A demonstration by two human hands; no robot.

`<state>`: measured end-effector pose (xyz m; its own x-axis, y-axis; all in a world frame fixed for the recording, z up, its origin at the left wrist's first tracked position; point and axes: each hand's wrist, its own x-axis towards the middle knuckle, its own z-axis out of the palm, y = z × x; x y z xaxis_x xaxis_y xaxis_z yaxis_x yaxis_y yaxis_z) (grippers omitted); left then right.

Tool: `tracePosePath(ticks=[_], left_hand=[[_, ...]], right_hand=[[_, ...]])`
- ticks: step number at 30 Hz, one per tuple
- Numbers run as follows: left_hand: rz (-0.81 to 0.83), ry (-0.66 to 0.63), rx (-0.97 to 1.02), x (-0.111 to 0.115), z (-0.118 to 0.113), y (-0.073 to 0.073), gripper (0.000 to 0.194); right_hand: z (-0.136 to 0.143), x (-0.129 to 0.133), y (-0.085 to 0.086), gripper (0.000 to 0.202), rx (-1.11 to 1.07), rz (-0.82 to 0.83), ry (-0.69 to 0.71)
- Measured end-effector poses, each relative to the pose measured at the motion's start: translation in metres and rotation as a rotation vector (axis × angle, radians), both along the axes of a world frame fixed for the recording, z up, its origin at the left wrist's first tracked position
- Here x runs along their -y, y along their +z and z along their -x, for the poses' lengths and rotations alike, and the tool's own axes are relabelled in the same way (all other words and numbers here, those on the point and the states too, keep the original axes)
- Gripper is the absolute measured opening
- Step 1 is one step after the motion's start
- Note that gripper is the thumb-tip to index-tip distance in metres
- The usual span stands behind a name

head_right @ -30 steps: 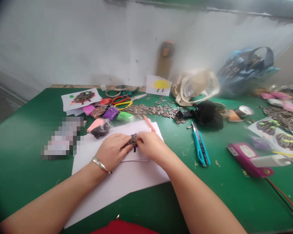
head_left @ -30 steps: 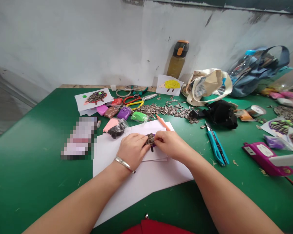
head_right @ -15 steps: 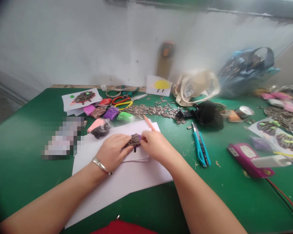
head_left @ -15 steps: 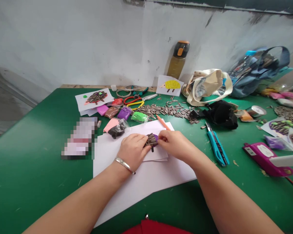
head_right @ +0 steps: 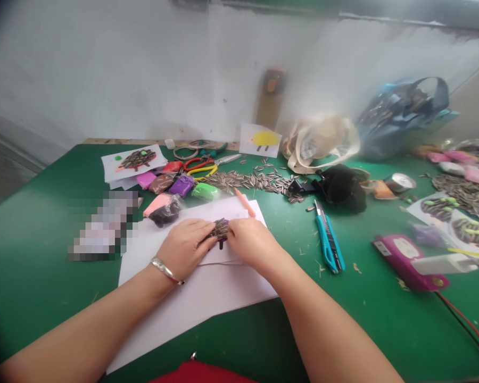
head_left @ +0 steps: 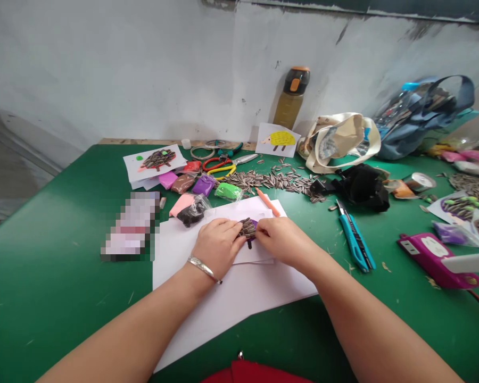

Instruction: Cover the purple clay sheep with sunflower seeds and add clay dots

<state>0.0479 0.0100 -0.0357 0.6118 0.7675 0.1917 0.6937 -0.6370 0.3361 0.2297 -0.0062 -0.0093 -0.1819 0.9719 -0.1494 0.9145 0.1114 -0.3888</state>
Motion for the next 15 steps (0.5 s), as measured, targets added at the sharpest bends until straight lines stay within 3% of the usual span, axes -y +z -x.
tracePosePath(ticks=[15], left_hand=[[-0.051, -0.006, 0.073, 0.000, 0.003, -0.002, 0.024]], right_hand=[[-0.008, 0.001, 0.004, 0.022, -0.073, -0.038, -0.011]])
